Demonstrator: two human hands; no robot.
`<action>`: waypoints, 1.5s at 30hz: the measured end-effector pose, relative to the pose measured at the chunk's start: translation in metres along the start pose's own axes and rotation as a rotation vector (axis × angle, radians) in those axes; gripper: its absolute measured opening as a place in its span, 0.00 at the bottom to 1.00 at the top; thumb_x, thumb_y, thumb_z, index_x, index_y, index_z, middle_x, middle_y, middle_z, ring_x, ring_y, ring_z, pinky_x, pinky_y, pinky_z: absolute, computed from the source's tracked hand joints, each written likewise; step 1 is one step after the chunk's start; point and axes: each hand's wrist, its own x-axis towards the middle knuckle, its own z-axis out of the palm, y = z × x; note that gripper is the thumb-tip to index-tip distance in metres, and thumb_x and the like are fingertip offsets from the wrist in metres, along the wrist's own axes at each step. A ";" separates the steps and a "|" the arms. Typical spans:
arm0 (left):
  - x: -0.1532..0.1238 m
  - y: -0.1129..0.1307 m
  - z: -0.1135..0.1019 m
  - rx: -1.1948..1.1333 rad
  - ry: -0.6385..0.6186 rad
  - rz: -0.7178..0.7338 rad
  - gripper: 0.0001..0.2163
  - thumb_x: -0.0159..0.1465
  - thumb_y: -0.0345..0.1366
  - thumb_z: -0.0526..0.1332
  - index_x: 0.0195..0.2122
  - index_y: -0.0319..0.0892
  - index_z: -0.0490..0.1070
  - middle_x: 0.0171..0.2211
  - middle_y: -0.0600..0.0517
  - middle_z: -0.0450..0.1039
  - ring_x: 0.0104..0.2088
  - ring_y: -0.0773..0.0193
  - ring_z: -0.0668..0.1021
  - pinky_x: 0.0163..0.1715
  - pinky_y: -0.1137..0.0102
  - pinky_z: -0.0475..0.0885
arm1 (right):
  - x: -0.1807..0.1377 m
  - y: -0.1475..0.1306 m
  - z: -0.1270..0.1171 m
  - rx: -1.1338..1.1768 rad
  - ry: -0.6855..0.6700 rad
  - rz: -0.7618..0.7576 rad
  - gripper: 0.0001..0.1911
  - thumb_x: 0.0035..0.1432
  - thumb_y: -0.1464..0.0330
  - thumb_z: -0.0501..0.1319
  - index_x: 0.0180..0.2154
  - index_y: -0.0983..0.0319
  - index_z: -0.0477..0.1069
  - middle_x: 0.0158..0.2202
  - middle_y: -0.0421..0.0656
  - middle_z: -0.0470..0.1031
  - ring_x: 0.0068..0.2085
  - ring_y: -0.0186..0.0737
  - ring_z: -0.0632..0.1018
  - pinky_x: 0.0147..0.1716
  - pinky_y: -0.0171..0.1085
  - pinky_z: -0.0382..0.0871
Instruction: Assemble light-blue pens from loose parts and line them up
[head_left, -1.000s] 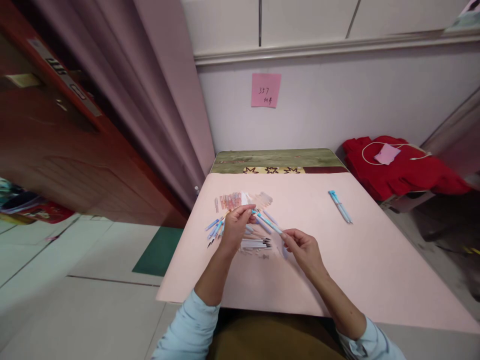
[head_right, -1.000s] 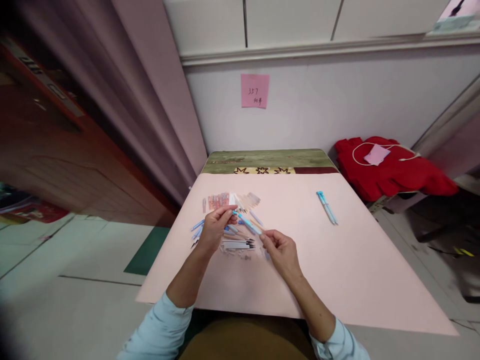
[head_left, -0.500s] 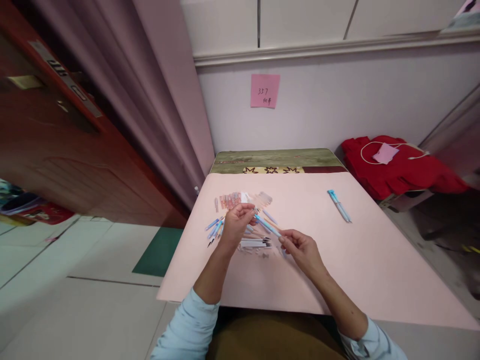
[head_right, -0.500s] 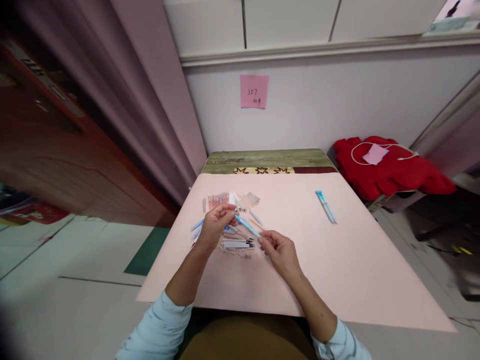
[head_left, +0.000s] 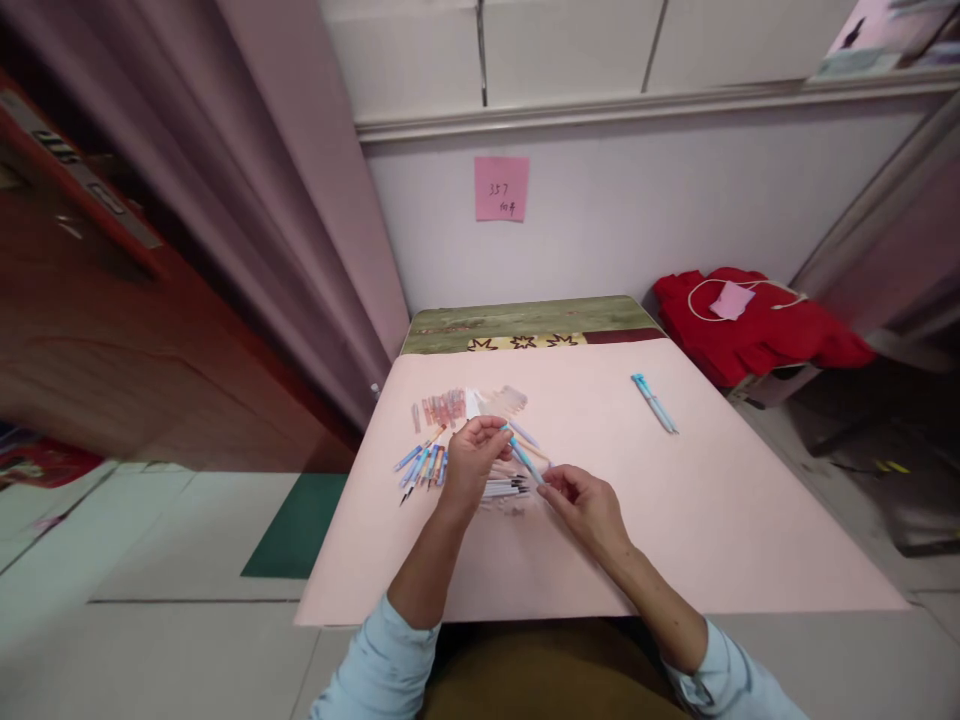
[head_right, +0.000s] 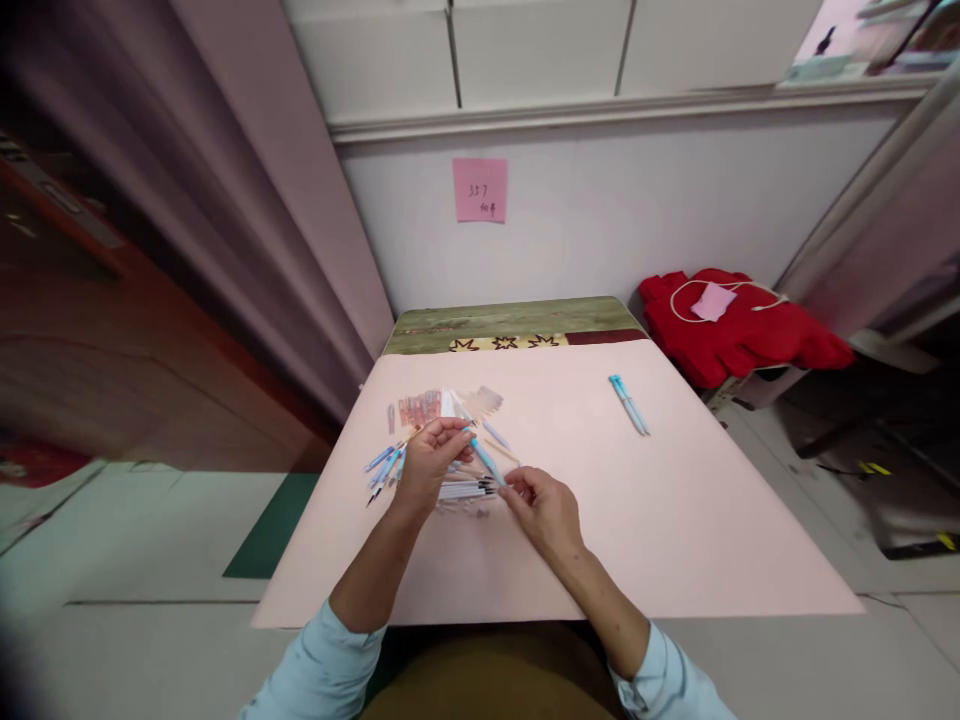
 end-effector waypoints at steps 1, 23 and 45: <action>0.000 0.000 0.001 -0.004 -0.003 -0.003 0.18 0.51 0.40 0.70 0.41 0.37 0.72 0.26 0.53 0.74 0.25 0.68 0.75 0.29 0.71 0.73 | -0.001 0.000 0.000 0.002 0.010 -0.004 0.10 0.54 0.58 0.64 0.34 0.56 0.78 0.24 0.38 0.74 0.25 0.36 0.71 0.26 0.33 0.63; -0.082 -0.061 -0.058 0.704 0.052 0.218 0.11 0.62 0.43 0.60 0.38 0.43 0.78 0.24 0.54 0.75 0.25 0.64 0.77 0.28 0.73 0.73 | 0.111 0.149 -0.188 -0.568 0.393 0.478 0.18 0.47 0.52 0.62 0.33 0.58 0.80 0.29 0.44 0.79 0.30 0.42 0.74 0.26 0.36 0.57; -0.078 -0.059 -0.057 0.751 0.030 0.210 0.11 0.62 0.44 0.59 0.37 0.44 0.77 0.22 0.54 0.74 0.25 0.63 0.77 0.28 0.74 0.72 | 0.135 0.157 -0.183 -0.577 0.296 0.489 0.16 0.48 0.54 0.61 0.33 0.57 0.80 0.28 0.43 0.79 0.29 0.40 0.75 0.25 0.35 0.57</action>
